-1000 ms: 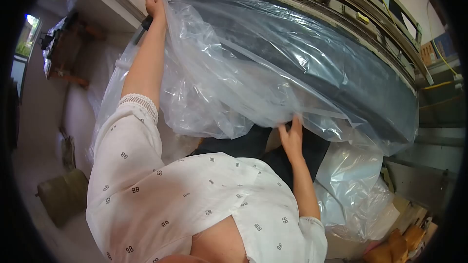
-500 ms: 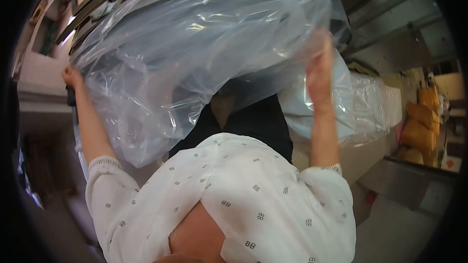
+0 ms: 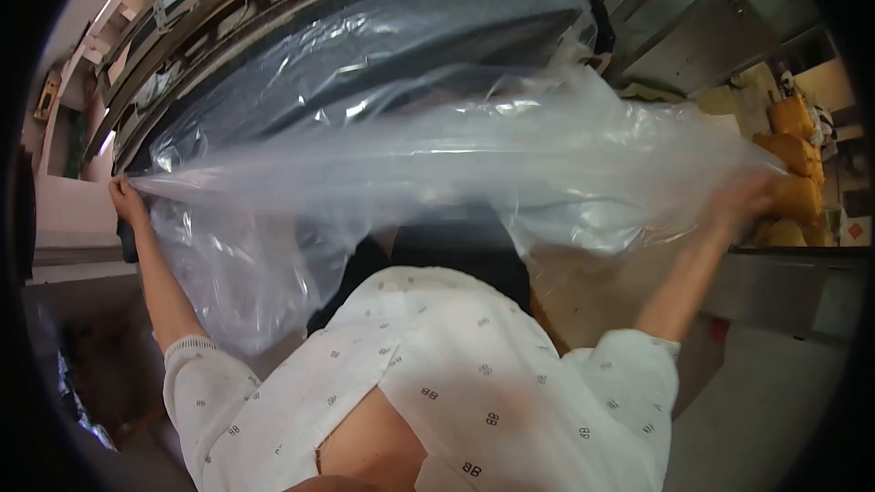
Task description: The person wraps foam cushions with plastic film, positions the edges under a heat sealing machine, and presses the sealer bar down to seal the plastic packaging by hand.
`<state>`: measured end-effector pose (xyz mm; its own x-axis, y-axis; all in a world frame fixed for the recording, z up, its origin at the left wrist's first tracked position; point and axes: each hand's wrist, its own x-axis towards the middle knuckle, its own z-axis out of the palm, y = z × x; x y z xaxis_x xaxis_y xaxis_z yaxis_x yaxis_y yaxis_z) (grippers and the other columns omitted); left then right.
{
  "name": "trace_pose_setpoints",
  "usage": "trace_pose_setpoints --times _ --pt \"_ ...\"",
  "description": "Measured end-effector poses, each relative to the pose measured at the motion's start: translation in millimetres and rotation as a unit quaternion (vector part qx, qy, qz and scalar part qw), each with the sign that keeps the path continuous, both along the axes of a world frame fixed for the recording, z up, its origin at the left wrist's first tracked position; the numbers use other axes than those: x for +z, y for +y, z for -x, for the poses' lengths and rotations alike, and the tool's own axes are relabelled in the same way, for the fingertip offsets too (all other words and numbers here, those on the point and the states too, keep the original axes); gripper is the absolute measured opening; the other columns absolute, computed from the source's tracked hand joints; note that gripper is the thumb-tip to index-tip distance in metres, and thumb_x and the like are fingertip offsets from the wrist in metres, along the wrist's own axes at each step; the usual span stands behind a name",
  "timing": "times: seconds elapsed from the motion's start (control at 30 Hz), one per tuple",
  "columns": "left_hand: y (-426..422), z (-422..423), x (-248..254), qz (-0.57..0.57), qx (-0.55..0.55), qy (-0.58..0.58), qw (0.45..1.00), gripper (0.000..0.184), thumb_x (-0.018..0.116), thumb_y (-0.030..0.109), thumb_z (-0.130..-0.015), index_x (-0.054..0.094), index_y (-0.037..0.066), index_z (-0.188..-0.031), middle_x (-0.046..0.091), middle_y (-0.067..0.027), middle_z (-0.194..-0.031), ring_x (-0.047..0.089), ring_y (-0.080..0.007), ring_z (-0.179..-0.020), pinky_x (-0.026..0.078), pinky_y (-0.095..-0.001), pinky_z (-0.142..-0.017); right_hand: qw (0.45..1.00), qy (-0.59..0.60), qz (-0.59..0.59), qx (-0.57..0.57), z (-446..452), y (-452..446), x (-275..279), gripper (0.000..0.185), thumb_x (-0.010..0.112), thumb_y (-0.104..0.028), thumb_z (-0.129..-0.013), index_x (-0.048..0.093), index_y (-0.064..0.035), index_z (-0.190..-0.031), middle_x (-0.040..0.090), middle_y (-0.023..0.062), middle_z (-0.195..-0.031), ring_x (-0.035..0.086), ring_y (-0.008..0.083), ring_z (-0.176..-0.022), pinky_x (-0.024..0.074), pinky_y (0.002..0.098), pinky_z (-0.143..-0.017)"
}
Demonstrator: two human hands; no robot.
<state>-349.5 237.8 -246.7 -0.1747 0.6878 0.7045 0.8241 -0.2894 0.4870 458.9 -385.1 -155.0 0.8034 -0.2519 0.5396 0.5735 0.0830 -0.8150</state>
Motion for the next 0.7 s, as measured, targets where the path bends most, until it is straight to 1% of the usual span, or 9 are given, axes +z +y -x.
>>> trace_pose_setpoints --times 0.13,0.23,0.3,0.33,0.4,0.43,0.5,0.6,0.7 --pt "-9 -58 4 0.032 -0.066 -0.003 0.997 0.017 0.048 0.019 -0.087 0.055 0.004 -0.090 0.059 -0.0104 -0.084 0.055 -0.0229 -0.079 0.043 -0.0319 -0.074 0.932 -0.157 0.316 -0.082 -118 -37 161 0.033 0.054 -0.023 -0.086 0.057 0.0038 -0.106 0.061 0.0150 -0.103 0.061 0.0216 -0.087 0.0513 0.0300 -0.072" --pt "5 -55 -3 0.037 -0.017 -0.017 0.999 0.020 0.049 0.020 -0.087 0.056 0.002 -0.092 0.060 -0.0115 -0.086 0.056 -0.0242 -0.081 0.043 -0.0331 -0.075 0.671 -0.217 0.699 -0.117 -117 93 168 0.040 0.049 -0.032 -0.089 0.054 -0.0031 -0.116 0.059 0.0120 -0.110 0.056 0.0243 -0.102 0.0420 0.0319 -0.087" --pt "17 -28 -15 0.013 0.053 -0.020 0.998 0.021 0.049 0.020 -0.086 0.056 0.002 -0.093 0.061 -0.0121 -0.087 0.057 -0.0252 -0.082 0.043 -0.0344 -0.075 0.664 -0.453 0.570 -0.166 -27 167 161 0.037 0.046 -0.030 -0.090 0.053 -0.0048 -0.117 0.058 0.0109 -0.110 0.056 0.0251 -0.099 0.0426 0.0319 -0.086" --pt "20 -10 -23 0.020 0.059 -0.020 0.998 0.022 0.049 0.020 -0.086 0.056 0.001 -0.093 0.061 -0.0128 -0.088 0.058 -0.0261 -0.083 0.043 -0.0351 -0.076 0.785 -0.427 0.445 -0.062 21 198 151 0.032 0.045 -0.026 -0.090 0.055 -0.0063 -0.113 0.057 0.0113 -0.108 0.055 0.0259 -0.098 0.0421 0.0336 -0.086" --pt "24 42 -35 0.024 0.066 0.022 0.997 0.023 0.049 0.021 -0.085 0.056 0.001 -0.095 0.061 -0.0141 -0.090 0.058 -0.0280 -0.085 0.043 -0.0362 -0.077 0.826 -0.395 0.263 0.305 61 225 76 0.026 0.056 -0.023 -0.085 0.058 -0.0110 -0.107 0.058 0.0080 -0.103 0.055 0.0251 -0.097 0.0429 0.0338 -0.082" --pt "20 66 -39 0.019 0.068 0.060 0.996 0.024 0.048 0.021 -0.085 0.056 0.001 -0.095 0.061 -0.0147 -0.091 0.058 -0.0289 -0.085 0.043 -0.0365 -0.078 0.655 -0.562 0.497 0.092 116 237 68 0.033 0.061 -0.024 -0.080 0.056 -0.0105 -0.111 0.057 0.0090 -0.105 0.055 0.0268 -0.095 0.0441 0.0351 -0.080" --pt "1 92 -26 0.061 0.106 0.095 0.988 0.025 0.048 0.021 -0.085 0.056 0.001 -0.097 0.060 -0.0160 -0.094 0.057 -0.0306 -0.087 0.043 -0.0373 -0.078 0.510 -0.431 0.723 0.178 76 244 -14 0.041 0.064 -0.023 -0.078 0.053 -0.0090 -0.115 0.057 0.0112 -0.105 0.054 0.0292 -0.093 0.0448 0.0369 -0.079" --pt "-10 124 -16 0.080 0.148 0.070 0.983 0.024 0.047 0.022 -0.086 0.055 0.002 -0.097 0.060 -0.0169 -0.095 0.057 -0.0327 -0.088 0.043 -0.0382 -0.078 0.689 -0.233 0.651 0.217 70 241 -45 0.040 0.065 -0.019 -0.078 0.052 -0.0069 -0.114 0.058 0.0090 -0.103 0.056 0.0219 -0.088 0.0450 0.0331 -0.078" --pt "-19 121 -18 0.101 0.170 0.081 0.977 0.023 0.046 0.022 -0.087 0.055 0.004 -0.097 0.061 -0.0163 -0.096 0.057 -0.0336 -0.089 0.043 -0.0388 -0.078 0.839 -0.008 0.369 0.398 94 267 -35 0.033 0.063 -0.014 -0.079 0.054 -0.0050 -0.110 0.058 0.0050 -0.100 0.055 0.0131 -0.083 0.0441 0.0267 -0.075"
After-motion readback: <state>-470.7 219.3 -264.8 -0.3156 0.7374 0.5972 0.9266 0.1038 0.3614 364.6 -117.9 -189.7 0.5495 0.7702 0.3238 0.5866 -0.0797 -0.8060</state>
